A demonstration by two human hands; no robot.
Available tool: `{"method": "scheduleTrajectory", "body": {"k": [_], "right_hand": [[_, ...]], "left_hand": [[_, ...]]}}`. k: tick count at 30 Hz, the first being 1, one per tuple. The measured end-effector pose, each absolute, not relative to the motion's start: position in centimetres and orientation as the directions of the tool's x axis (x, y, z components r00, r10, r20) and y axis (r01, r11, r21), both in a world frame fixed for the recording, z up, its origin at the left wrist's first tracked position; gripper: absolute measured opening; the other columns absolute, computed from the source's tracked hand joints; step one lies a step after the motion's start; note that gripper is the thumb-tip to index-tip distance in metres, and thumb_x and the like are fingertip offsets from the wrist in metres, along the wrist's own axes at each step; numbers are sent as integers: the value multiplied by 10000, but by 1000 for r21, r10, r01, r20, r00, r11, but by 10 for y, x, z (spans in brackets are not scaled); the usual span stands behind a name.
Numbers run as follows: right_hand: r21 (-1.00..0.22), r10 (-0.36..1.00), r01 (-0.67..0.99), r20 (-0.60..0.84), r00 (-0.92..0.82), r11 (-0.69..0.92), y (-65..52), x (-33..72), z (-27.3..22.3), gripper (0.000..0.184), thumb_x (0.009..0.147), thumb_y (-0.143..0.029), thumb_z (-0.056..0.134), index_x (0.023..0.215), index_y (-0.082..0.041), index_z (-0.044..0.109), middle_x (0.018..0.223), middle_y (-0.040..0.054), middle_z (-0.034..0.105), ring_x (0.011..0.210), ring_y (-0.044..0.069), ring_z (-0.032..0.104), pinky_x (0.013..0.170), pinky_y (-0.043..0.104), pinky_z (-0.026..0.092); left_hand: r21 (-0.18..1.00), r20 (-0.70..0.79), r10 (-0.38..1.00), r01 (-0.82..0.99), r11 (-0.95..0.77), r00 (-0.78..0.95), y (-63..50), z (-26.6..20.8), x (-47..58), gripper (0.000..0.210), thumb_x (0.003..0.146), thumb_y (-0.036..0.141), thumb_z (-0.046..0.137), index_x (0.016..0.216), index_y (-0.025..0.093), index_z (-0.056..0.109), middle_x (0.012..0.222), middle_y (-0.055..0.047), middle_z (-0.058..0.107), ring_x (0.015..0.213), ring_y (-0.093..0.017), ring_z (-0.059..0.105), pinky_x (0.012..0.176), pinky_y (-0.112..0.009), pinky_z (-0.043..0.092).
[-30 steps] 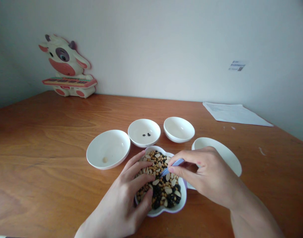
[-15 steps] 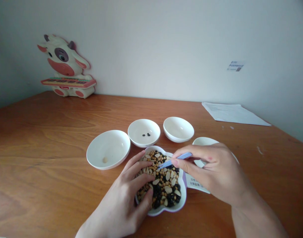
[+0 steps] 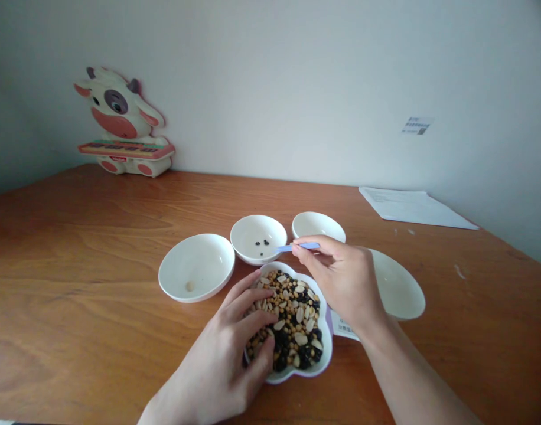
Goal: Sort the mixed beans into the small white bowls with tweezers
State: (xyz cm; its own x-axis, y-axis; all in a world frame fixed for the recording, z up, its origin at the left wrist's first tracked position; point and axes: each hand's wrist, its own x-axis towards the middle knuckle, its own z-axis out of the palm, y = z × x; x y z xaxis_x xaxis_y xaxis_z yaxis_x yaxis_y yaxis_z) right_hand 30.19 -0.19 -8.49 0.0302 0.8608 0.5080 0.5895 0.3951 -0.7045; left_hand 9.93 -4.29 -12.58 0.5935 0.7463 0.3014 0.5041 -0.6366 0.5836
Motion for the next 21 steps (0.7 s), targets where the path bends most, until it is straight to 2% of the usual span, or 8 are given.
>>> {"method": "scheduleTrajectory", "body": {"k": [6,10,14,21], "right_hand": [[-690,825,633,548,140,351,-20,320,-70,113,860,-308,674,882,-218,738,775,6,764,677,168,730,591,233,561],[-631,864,691,503,19,352,-26,333,-61,116,866,-318,653,836,-231,724,716,-10,738,618,150,692,577,237,523],[-582,897,726,429,-107,365,-28,336,-59,111,878,-282,625,835,-240,718,761,-16,750,678,152,700,583,236,499],[-552,912,745,365,-190,376,-25,332,-62,100,867,-200,626,826,-235,710,751,-36,743,645,122,682,571,217,472]], "left_hand": [[578,282,755,523,-627,593,-42,-124,100,304,872,136,526,1144,235,617,1417,-85,485,1457,-321,251,1141,-550,393],[566,285,756,533,-629,589,-42,-123,101,319,863,141,543,1157,234,623,1421,-89,493,1446,-340,279,1120,-552,419],[547,284,754,546,-635,592,-42,-125,99,317,858,152,555,1154,237,628,1413,-84,510,1450,-351,264,1118,-576,407],[561,258,756,543,-624,602,-42,-126,99,326,878,156,535,1183,248,604,1449,-70,464,1464,-321,234,1143,-554,387]]}}
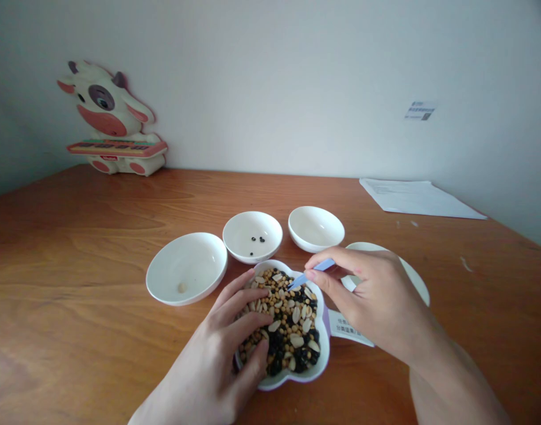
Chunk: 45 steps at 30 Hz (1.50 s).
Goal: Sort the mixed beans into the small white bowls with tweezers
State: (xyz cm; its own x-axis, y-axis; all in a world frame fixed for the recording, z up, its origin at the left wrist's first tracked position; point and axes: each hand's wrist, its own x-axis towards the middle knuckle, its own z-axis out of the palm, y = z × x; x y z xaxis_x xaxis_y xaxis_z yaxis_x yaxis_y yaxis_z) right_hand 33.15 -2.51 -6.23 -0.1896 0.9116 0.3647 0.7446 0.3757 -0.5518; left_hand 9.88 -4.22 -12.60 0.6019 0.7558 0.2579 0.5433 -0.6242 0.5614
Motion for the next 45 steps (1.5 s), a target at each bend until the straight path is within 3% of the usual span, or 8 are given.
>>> {"method": "scheduleTrajectory", "body": {"k": [7,14,27,45], "right_hand": [[-573,909,720,364,-204,391,-24,330,-65,98,870,-202,626,826,-228,709,672,-32,708,563,120,636,543,221,464],[-577,908,714,362,-211,396,-24,328,-65,83,856,-200,657,819,-237,721,609,-60,677,514,96,594,521,205,444],[-602,919,709,353,-177,368,-22,329,-68,85,867,-212,653,826,-239,722,695,-67,728,581,82,647,549,186,451],[-637,911,653,331,-247,409,-21,323,-76,87,864,-210,668,817,-243,734,678,-97,715,516,42,576,521,165,419]], "left_hand": [[563,297,751,526,-637,590,-42,-123,101,338,855,133,550,1165,239,632,1421,-86,496,1439,-348,292,1116,-561,418],[573,263,754,531,-624,601,-43,-125,99,326,876,145,529,1176,247,607,1438,-69,464,1461,-318,236,1143,-550,388],[571,261,755,534,-623,601,-42,-125,99,311,893,159,514,1178,254,596,1429,-55,474,1463,-293,226,1151,-523,384],[552,279,747,536,-639,603,-42,-125,99,310,884,155,517,1168,241,604,1435,-70,474,1465,-302,226,1150,-538,380]]}}
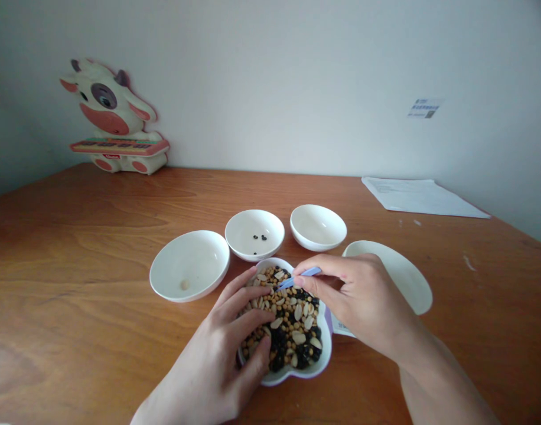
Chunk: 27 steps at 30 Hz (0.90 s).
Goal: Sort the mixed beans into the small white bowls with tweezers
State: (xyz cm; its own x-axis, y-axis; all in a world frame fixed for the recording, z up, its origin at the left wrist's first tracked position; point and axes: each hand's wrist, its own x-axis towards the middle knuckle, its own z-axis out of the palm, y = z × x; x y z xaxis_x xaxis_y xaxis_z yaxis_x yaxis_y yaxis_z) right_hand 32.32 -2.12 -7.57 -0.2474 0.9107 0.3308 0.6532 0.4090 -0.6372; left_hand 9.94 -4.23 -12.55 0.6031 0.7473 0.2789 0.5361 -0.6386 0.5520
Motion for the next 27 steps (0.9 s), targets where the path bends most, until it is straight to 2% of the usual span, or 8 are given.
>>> {"method": "scheduleTrajectory", "body": {"k": [14,19,23,27], "right_hand": [[-623,896,649,361,-258,438,-21,323,-76,99,863,-192,667,798,-227,733,640,-90,692,499,40,558,512,155,410],[-653,896,619,379,-231,436,-23,323,-73,96,858,-194,672,806,-237,740,649,-88,699,504,41,573,496,146,418],[-702,894,572,426,-141,425,-25,324,-73,92,868,-214,663,859,-243,751,651,-71,703,538,60,621,498,144,453],[-753,843,507,531,89,420,-21,320,-77,74,866,-247,680,880,-218,747,656,-45,710,572,77,659,543,145,506]], "left_hand": [[557,288,748,531,-639,598,-43,-124,100,312,880,151,522,1165,243,607,1415,-63,494,1457,-295,248,1147,-533,388],[564,285,750,529,-635,596,-42,-124,100,317,873,147,527,1162,246,611,1400,-61,509,1453,-306,256,1138,-545,396],[571,293,750,521,-635,594,-42,-124,100,303,874,149,526,1148,243,616,1402,-66,501,1450,-296,267,1136,-525,406],[572,295,753,523,-632,588,-43,-126,99,303,867,149,535,1143,242,619,1407,-67,496,1451,-300,264,1140,-525,401]]}}
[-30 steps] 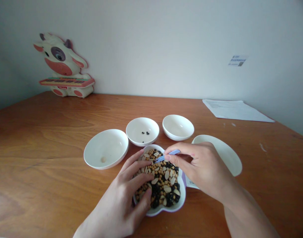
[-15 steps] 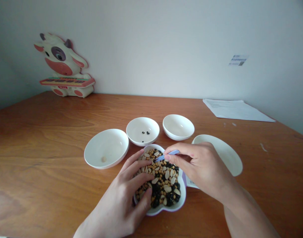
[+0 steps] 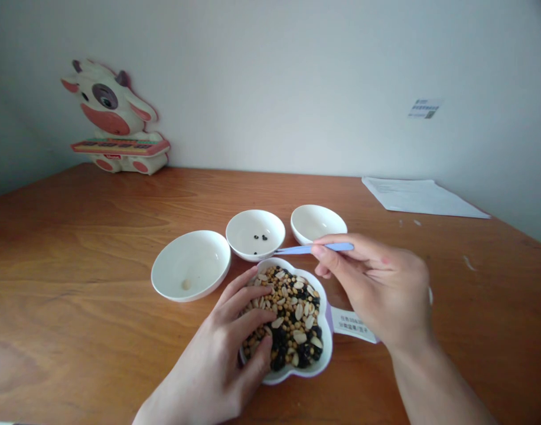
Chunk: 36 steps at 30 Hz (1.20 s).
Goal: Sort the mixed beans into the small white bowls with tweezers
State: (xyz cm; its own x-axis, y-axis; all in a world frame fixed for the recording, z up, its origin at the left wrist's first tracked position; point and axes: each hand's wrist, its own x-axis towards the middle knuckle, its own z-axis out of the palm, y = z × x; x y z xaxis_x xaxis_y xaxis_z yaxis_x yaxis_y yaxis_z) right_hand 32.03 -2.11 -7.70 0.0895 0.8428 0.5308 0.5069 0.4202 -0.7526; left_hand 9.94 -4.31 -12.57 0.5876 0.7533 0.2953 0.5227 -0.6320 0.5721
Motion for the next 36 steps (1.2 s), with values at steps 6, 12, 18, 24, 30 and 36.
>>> {"method": "scheduleTrajectory", "body": {"k": [6,12,18,24,30,36], "right_hand": [[-749,809,509,566,160,424,-8,307,-87,98,873,-254,674,895,-192,746,619,-30,704,544,93,662,544,175,531],[-744,846,544,521,109,388,-6,302,-92,113,887,-247,651,911,-198,750,643,-14,721,569,117,684,540,199,540],[-740,838,556,529,134,378,-7,306,-90,97,874,-228,665,910,-197,750,665,-17,731,542,100,666,533,184,536],[-771,841,525,512,175,361,-13,316,-81,108,869,-263,668,890,-183,737,684,-2,723,581,118,671,538,203,531],[-760,899,556,435,50,336,-22,323,-72,89,845,-249,669,805,-190,721,664,-2,707,591,133,665,517,203,495],[-743,940,584,322,-116,327,-25,323,-69,102,860,-243,632,814,-206,715,666,-20,706,549,113,630,496,202,460]], "left_hand": [[556,311,743,521,-648,592,-41,-126,101,315,858,138,543,1148,226,628,1401,-86,505,1447,-328,271,1134,-550,399],[566,297,748,521,-638,594,-43,-125,100,307,863,140,536,1145,220,627,1415,-95,490,1450,-340,259,1129,-580,389],[556,287,750,534,-637,596,-44,-126,100,308,864,143,537,1147,227,626,1404,-88,504,1450,-336,259,1131,-570,391],[557,276,754,540,-630,596,-43,-124,101,304,877,148,526,1154,240,608,1415,-71,489,1455,-314,249,1148,-554,377],[569,276,756,534,-626,593,-44,-125,100,298,873,145,527,1143,239,610,1441,-67,460,1457,-319,245,1149,-551,378],[565,284,754,532,-630,592,-44,-125,100,294,875,148,525,1139,236,619,1429,-71,477,1455,-318,255,1145,-555,383]]}}
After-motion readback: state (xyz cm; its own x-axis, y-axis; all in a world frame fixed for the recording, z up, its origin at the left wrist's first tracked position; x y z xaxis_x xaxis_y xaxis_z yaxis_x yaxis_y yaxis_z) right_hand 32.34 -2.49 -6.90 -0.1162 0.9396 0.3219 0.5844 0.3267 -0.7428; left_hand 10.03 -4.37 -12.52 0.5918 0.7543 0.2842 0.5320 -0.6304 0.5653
